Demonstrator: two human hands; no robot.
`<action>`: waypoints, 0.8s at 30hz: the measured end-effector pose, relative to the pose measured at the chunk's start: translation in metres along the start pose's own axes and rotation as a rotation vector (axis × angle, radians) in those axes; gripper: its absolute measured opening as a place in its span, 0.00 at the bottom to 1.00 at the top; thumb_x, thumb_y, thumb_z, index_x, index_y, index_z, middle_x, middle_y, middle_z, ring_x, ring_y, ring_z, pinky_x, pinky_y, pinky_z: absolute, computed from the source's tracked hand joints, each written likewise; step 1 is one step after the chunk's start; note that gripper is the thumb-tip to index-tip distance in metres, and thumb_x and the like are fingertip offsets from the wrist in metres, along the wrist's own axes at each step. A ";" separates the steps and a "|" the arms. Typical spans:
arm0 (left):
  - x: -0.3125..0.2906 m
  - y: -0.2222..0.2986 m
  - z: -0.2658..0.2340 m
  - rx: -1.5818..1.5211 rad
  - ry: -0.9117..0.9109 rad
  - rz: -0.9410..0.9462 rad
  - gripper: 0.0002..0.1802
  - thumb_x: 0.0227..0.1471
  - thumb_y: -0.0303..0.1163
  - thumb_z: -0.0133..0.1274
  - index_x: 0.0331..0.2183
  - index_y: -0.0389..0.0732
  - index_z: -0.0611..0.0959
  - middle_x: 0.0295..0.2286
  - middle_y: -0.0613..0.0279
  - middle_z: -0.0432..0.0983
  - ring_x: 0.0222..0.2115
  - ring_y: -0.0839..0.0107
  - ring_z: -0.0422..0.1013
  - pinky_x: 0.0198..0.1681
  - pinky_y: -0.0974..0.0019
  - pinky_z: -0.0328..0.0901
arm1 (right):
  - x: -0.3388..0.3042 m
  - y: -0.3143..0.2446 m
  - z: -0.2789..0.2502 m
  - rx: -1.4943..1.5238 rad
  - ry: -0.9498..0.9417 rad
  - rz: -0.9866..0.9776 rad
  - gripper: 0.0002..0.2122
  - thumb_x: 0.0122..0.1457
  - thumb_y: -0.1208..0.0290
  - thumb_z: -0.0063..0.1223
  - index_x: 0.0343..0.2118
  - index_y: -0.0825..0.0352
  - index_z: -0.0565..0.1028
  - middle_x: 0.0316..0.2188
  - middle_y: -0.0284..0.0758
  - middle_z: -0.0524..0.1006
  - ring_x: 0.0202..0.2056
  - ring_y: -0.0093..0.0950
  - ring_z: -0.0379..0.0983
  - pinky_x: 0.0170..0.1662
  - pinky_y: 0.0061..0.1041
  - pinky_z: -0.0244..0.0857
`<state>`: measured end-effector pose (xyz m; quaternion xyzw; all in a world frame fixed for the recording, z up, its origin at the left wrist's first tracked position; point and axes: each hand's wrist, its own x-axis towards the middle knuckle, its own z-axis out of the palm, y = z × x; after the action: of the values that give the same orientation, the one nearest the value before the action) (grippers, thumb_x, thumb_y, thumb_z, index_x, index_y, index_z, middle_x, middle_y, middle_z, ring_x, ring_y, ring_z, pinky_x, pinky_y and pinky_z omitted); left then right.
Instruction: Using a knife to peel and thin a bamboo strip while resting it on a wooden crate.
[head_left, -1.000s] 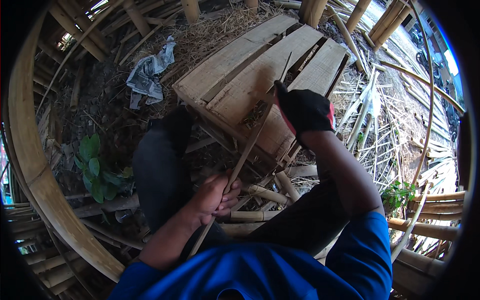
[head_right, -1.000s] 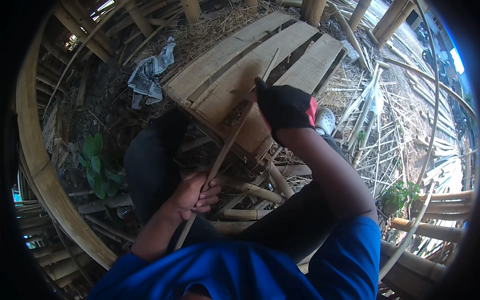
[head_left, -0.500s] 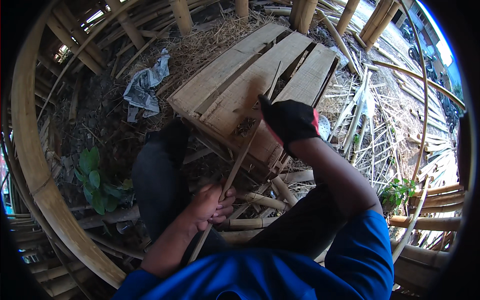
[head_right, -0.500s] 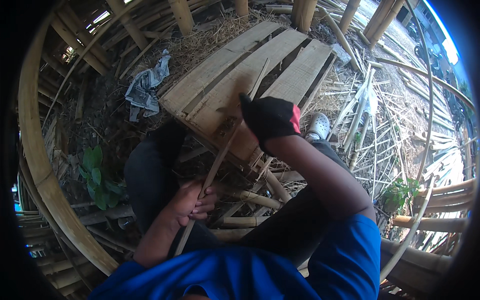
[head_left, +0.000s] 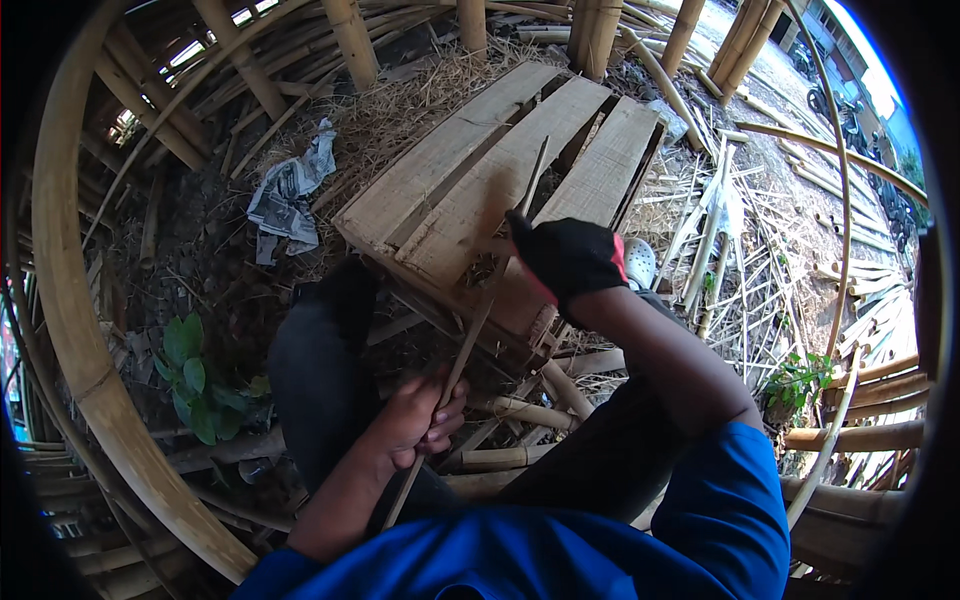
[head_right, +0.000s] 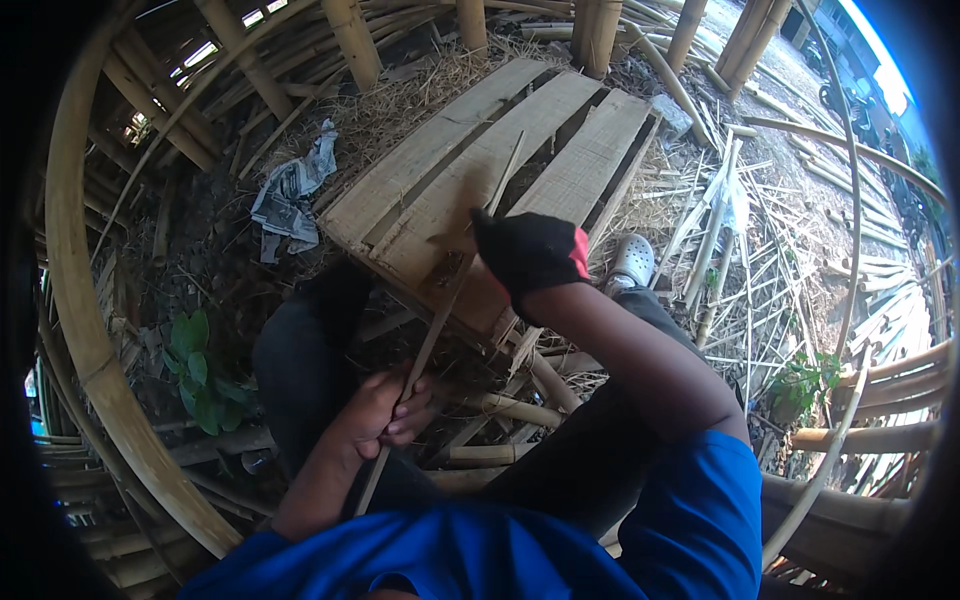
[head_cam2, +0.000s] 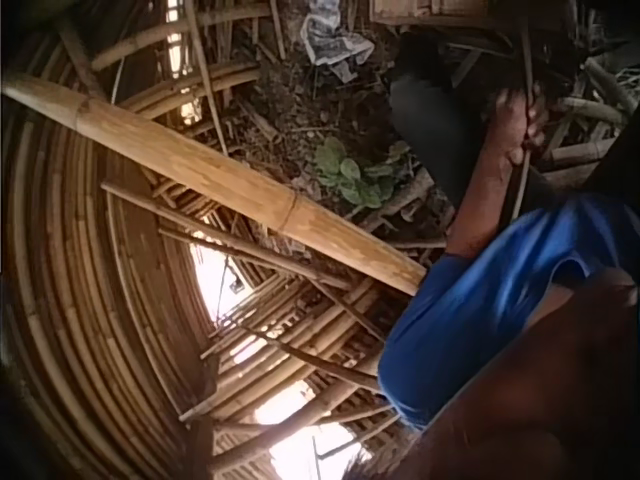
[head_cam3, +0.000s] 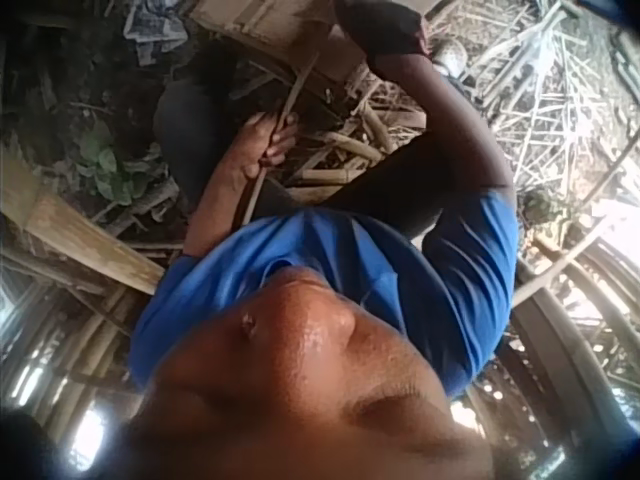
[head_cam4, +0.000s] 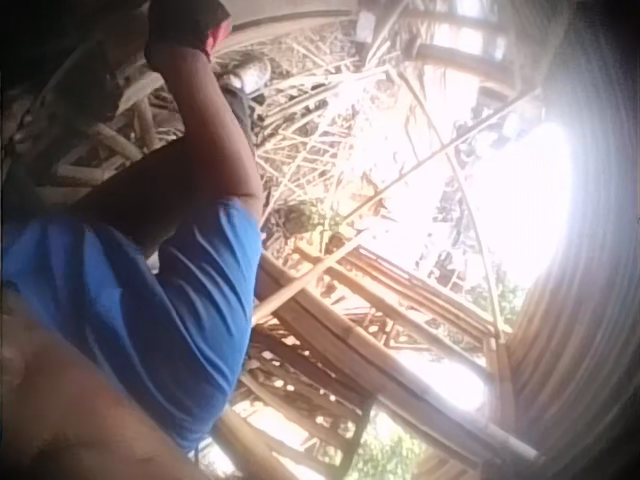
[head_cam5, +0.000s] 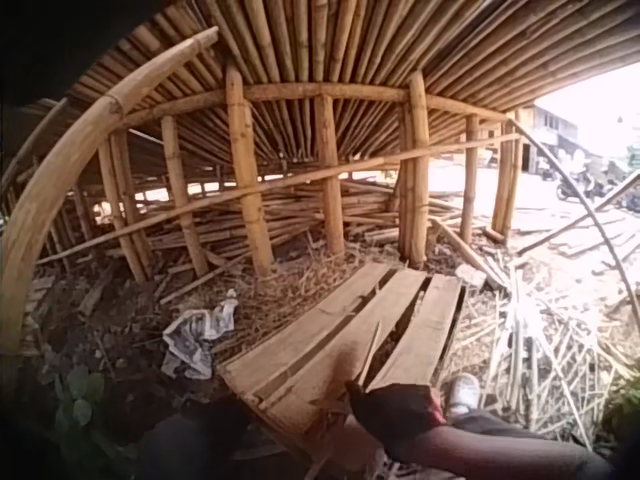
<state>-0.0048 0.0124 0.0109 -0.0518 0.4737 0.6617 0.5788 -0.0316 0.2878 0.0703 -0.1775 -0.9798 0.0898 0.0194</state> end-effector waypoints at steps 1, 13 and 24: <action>-0.001 0.003 0.000 0.024 0.005 0.014 0.20 0.73 0.52 0.36 0.35 0.49 0.71 0.18 0.76 0.57 0.13 0.85 0.51 0.13 0.78 0.45 | 0.009 0.007 -0.002 0.044 0.039 0.043 0.37 0.71 0.39 0.25 0.26 0.62 0.84 0.24 0.43 0.82 0.30 0.46 0.82 0.37 0.44 0.73; 0.003 0.002 -0.004 -0.014 -0.013 -0.002 0.20 0.73 0.51 0.35 0.36 0.48 0.71 0.17 0.76 0.56 0.13 0.85 0.51 0.13 0.77 0.44 | -0.024 -0.029 0.004 0.030 -0.071 -0.058 0.36 0.72 0.40 0.24 0.30 0.61 0.84 0.25 0.42 0.82 0.31 0.44 0.82 0.38 0.44 0.73; -0.002 0.005 0.000 0.060 0.038 0.007 0.22 0.73 0.53 0.34 0.35 0.49 0.71 0.17 0.76 0.56 0.13 0.84 0.49 0.15 0.77 0.44 | -0.011 -0.024 -0.004 0.109 -0.189 -0.059 0.36 0.68 0.35 0.30 0.32 0.62 0.85 0.27 0.46 0.83 0.32 0.45 0.82 0.38 0.42 0.73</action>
<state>-0.0079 0.0117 0.0151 -0.0453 0.5046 0.6479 0.5688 -0.0290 0.2621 0.0786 -0.1381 -0.9757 0.1587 -0.0608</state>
